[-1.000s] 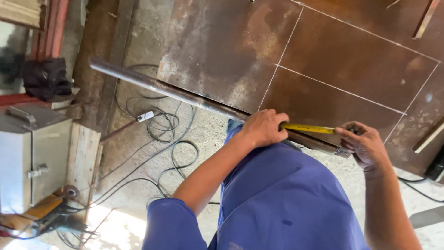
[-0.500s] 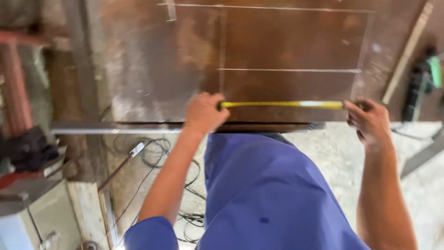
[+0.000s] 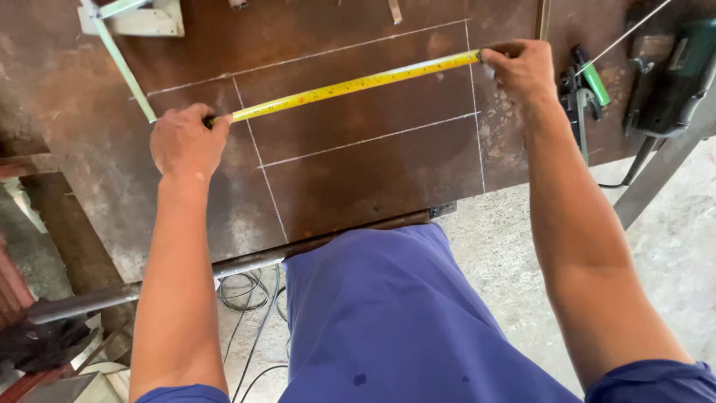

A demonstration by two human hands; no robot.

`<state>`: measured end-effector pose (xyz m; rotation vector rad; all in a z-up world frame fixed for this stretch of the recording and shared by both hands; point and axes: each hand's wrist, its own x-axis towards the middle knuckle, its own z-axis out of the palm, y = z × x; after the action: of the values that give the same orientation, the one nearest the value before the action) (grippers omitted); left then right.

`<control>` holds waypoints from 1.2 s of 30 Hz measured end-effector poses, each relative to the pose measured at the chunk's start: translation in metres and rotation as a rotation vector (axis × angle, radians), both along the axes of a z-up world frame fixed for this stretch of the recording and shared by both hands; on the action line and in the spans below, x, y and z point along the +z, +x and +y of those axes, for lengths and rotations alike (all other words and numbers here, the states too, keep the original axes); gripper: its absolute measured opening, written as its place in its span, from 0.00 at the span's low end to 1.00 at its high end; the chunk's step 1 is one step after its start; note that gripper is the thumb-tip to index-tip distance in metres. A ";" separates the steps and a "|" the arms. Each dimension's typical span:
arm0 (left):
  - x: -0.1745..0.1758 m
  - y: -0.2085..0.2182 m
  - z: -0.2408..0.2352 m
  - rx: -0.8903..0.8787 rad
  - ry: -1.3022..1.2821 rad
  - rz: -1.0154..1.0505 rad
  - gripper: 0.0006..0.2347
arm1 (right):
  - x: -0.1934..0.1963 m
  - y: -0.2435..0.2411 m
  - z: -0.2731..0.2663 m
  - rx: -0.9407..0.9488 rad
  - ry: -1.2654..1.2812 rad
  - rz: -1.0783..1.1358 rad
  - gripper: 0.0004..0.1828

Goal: Measure and mark layout lines on a metal plate using a tape measure, a framing square, and chalk.

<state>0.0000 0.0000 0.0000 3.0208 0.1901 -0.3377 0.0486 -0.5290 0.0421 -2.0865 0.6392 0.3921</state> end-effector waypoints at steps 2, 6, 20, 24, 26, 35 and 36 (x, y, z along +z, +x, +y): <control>-0.003 0.018 -0.002 -0.002 0.020 0.045 0.14 | -0.033 0.019 -0.010 -0.031 0.031 -0.015 0.08; -0.005 0.048 -0.004 0.042 0.011 0.160 0.13 | -0.061 0.045 -0.004 -0.119 0.049 -0.053 0.07; -0.006 0.105 0.002 0.033 0.080 0.120 0.11 | -0.112 0.078 -0.035 0.343 -0.188 -0.314 0.09; -0.020 0.114 -0.004 0.120 0.097 0.213 0.09 | -0.105 0.076 -0.038 0.300 -0.262 -0.263 0.08; -0.024 0.114 -0.004 0.117 0.125 0.200 0.11 | -0.106 0.077 -0.036 0.273 -0.234 -0.243 0.08; -0.026 0.115 -0.006 0.116 0.169 0.206 0.15 | -0.104 0.080 -0.032 0.163 -0.236 -0.156 0.09; -0.026 0.115 -0.009 0.091 0.156 0.197 0.18 | -0.109 0.081 -0.042 0.190 -0.273 -0.139 0.11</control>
<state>0.1154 -0.0086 -0.0263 3.1141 0.3841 -0.6408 0.1297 -0.5707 -0.0669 -2.4219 0.4318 0.2744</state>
